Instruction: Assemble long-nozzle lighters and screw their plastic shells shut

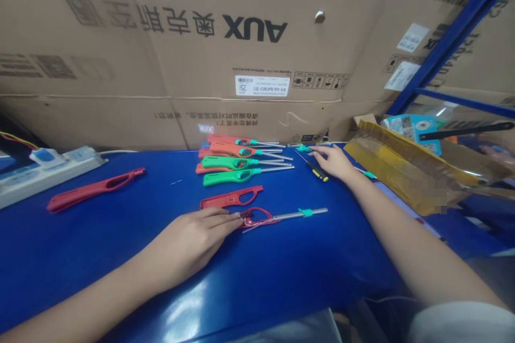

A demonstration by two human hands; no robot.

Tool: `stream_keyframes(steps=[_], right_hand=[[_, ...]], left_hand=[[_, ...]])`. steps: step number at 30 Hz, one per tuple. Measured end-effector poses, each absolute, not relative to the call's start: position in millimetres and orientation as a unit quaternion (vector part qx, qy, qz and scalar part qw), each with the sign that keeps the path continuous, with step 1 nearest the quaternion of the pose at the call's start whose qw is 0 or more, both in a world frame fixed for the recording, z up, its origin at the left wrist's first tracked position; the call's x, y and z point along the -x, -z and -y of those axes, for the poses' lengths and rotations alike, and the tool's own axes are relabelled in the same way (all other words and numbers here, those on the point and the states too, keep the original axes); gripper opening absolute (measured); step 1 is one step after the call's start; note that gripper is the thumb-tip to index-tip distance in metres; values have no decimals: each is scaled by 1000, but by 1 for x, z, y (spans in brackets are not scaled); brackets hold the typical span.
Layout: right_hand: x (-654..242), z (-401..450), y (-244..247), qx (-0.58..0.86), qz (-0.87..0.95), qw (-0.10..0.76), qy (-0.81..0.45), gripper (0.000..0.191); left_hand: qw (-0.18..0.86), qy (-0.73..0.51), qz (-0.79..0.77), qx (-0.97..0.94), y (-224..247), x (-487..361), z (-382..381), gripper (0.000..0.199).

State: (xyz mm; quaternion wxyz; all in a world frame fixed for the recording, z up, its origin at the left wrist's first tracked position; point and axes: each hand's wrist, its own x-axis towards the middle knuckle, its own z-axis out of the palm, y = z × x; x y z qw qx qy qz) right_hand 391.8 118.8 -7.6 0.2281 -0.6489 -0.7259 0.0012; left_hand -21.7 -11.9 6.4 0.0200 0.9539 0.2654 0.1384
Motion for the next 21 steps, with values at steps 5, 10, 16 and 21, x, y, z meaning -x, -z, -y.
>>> stream_keyframes(steps=[5, 10, 16, 21], right_hand=[[-391, -116, 3, 634, 730, 254, 18, 38], [-392, -117, 7, 620, 752, 224, -5, 43], [-396, -118, 5, 613, 757, 226, -1, 28], [-395, -119, 8, 608, 763, 221, 11, 50]], left_hand=[[17, -143, -267, -953, -7, 22, 12, 39], [19, -154, -256, -954, -5, 22, 9, 42], [3, -137, -235, -962, -6, 23, 8, 45], [11, -132, -243, -961, -9, 23, 9, 44]])
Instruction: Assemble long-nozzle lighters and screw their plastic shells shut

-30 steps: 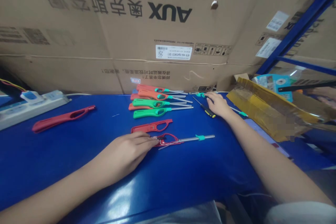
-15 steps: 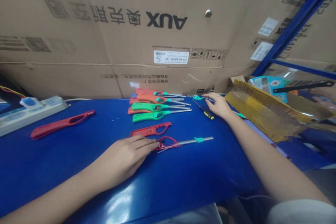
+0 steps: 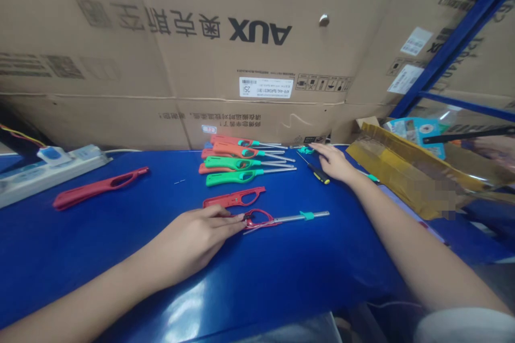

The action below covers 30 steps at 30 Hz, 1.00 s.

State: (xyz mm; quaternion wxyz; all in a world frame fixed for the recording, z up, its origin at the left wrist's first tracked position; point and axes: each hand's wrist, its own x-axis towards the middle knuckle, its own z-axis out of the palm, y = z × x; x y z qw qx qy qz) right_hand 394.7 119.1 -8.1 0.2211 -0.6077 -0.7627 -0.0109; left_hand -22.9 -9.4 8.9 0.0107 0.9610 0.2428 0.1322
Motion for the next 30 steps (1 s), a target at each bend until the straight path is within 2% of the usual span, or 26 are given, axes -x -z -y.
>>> stream_keyframes(steps=[9, 14, 18, 22, 24, 26, 30], right_hand=[[-405, -117, 6, 641, 745, 183, 18, 32], [-405, -111, -6, 672, 721, 172, 9, 10], [-384, -97, -20, 660, 723, 198, -36, 18], [-342, -73, -27, 579, 780, 197, -128, 29], [-323, -62, -26, 498, 831, 163, -185, 27], [-311, -56, -24, 453, 861, 134, -190, 24], [-306, -54, -20, 450, 860, 142, -195, 20]], left_hand=[[16, -117, -227, -967, -12, 29, 8, 48], [50, -130, -248, -959, -15, 29, 7, 45], [50, -123, -264, -955, -19, 28, 8, 42], [48, -117, -289, -949, -20, 25, 12, 38], [51, -120, -304, -944, -20, 23, 14, 37], [62, -125, -313, -939, -18, 20, 15, 36], [102, -139, -328, -929, -14, 18, 14, 32]])
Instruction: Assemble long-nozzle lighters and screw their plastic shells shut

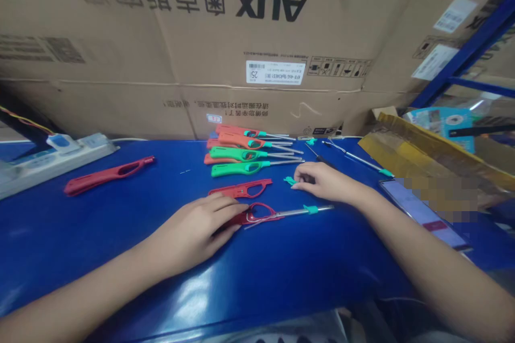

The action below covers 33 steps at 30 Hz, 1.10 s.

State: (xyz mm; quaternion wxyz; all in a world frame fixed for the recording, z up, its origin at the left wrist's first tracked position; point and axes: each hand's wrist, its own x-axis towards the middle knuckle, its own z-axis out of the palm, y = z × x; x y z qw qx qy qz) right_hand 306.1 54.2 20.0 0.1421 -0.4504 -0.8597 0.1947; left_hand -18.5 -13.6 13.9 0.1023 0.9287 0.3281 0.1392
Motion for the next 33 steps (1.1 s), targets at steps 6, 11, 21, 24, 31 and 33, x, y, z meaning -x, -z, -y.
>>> stream_keyframes(steps=[6, 11, 21, 24, 31, 33], right_hand=[[-292, -38, -20, 405, 848, 207, -274, 19], [-267, -17, -12, 313, 887, 227, -251, 15], [-253, -16, 4, 260, 902, 268, -217, 14], [-252, -15, 6, 260, 907, 261, -203, 13], [-253, -9, 5, 187, 951, 245, -5, 19], [-253, -8, 5, 170, 955, 242, 27, 19]], left_hand=[[173, -164, -354, -904, -10, 16, 14, 27], [211, -179, -375, -885, -9, 12, 17, 26], [233, -185, -389, -872, -6, 12, 17, 28], [240, -185, -389, -870, -6, 11, 18, 28], [252, -184, -398, -863, -7, 10, 18, 28], [258, -180, -401, -860, -8, 9, 18, 26]])
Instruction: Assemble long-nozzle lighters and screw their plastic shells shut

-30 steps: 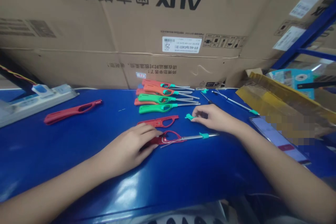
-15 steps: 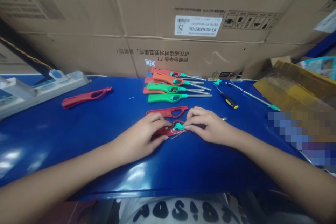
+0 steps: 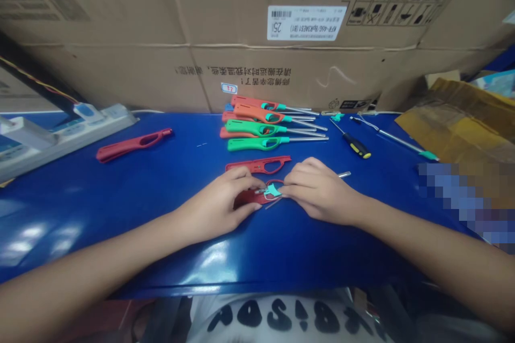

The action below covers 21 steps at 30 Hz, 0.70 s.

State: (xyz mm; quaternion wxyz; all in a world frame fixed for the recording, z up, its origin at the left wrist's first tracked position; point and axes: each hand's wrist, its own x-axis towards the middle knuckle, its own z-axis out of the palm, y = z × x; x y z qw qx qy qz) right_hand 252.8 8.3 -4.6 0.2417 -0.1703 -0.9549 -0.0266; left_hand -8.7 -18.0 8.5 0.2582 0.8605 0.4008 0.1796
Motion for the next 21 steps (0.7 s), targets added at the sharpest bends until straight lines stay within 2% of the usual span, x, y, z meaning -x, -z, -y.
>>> stream_keyframes(steps=[7, 10, 13, 17, 21], right_hand=[[-250, -8, 3, 197, 952, 233, -24, 19], [-251, -6, 0, 194, 959, 204, -14, 21], [-251, -5, -2, 192, 965, 180, 0, 22], [-251, -5, 1, 232, 951, 198, -42, 21], [-249, -4, 5, 238, 947, 209, -51, 24]], left_hand=[[268, -172, -410, -855, -12, 7, 19, 25], [276, -186, -408, -850, -11, 6, 20, 24], [310, -213, -408, -832, -7, 6, 20, 31], [312, -221, -403, -832, -4, 5, 21, 39], [295, -229, -394, -840, -4, -2, 22, 28]])
